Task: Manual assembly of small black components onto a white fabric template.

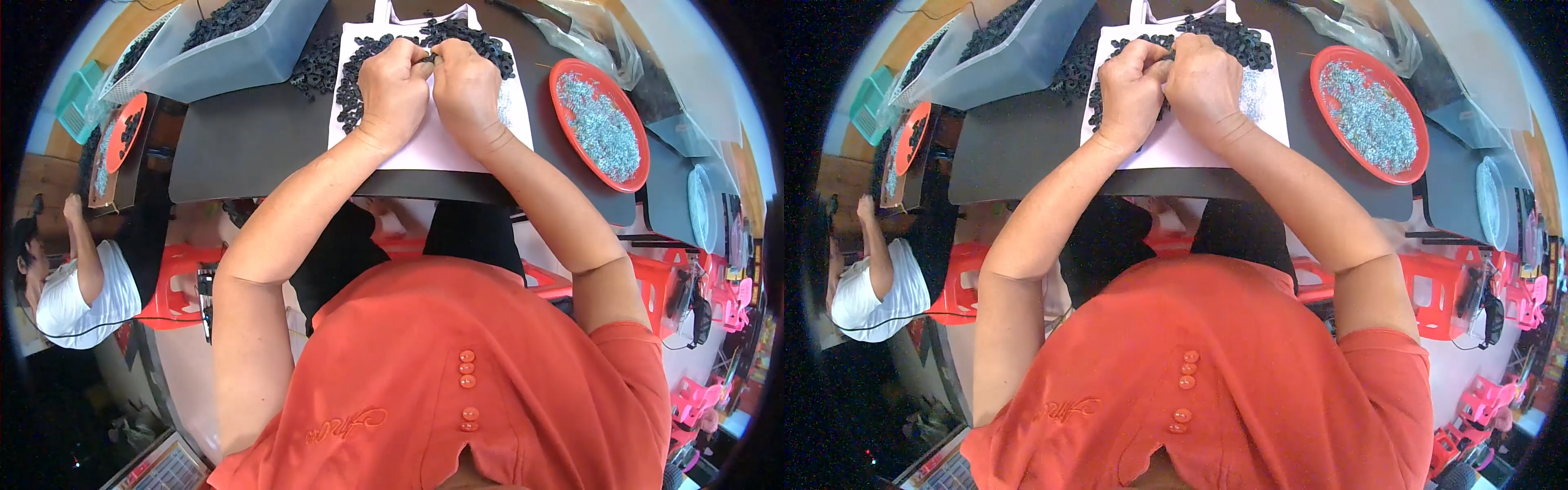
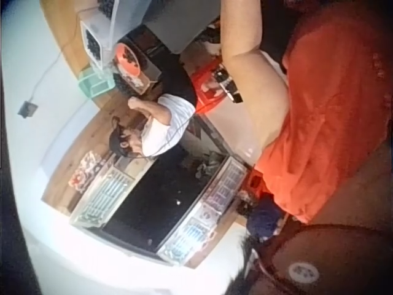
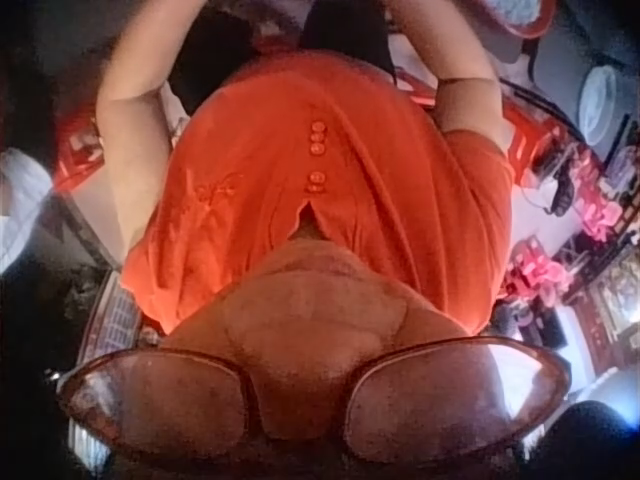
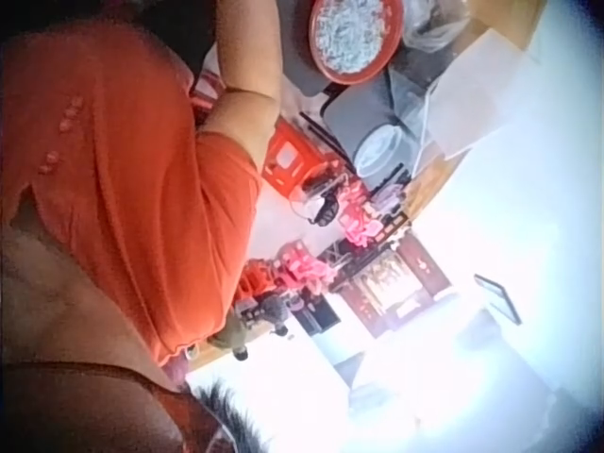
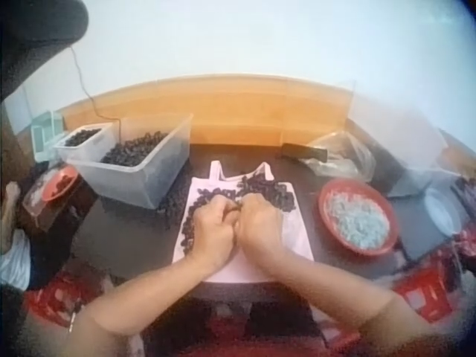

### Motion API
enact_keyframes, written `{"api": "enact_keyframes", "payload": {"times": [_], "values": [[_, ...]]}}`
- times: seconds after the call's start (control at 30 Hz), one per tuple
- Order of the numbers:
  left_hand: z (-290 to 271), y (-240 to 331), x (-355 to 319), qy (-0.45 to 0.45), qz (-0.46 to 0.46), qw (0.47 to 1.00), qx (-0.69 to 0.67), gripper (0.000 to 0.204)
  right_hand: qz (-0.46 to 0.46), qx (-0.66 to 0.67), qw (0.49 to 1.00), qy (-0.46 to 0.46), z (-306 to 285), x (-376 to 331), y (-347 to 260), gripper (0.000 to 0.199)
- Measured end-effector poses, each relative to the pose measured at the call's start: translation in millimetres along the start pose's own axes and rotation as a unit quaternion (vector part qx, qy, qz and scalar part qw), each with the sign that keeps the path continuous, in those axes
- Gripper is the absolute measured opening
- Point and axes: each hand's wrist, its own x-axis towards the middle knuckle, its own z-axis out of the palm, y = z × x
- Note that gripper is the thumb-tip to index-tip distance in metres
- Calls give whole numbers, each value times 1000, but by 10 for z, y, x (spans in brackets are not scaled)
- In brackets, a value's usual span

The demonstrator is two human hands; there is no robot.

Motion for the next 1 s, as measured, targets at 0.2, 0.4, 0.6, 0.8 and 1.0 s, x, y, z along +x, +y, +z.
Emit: {"api": "enact_keyframes", "payload": {"times": [0.2, 0.4, 0.6, 0.8, 1.0], "values": [[3, 2, 12, -1, -4, 1000, -6, 8, -39, -13, 999, 27, 12, -9, 4, 13], [-14, -15, 20, 13, -4, 1000, -20, 7, -9, 11, 1000, -3, 1, -17, 4, 12], [-112, 58, 171, -56, -236, 927, -286, 7, 43, 148, 988, -25, -82, 99, 106, 22], [-179, -59, 245, -58, -247, 909, -330, 13, 15, 110, 993, -38, -169, 176, 18, 30], [-221, -15, 256, -122, -288, 891, -329, 14, -90, 10, 996, -4, -96, 167, 127, 27]]}}
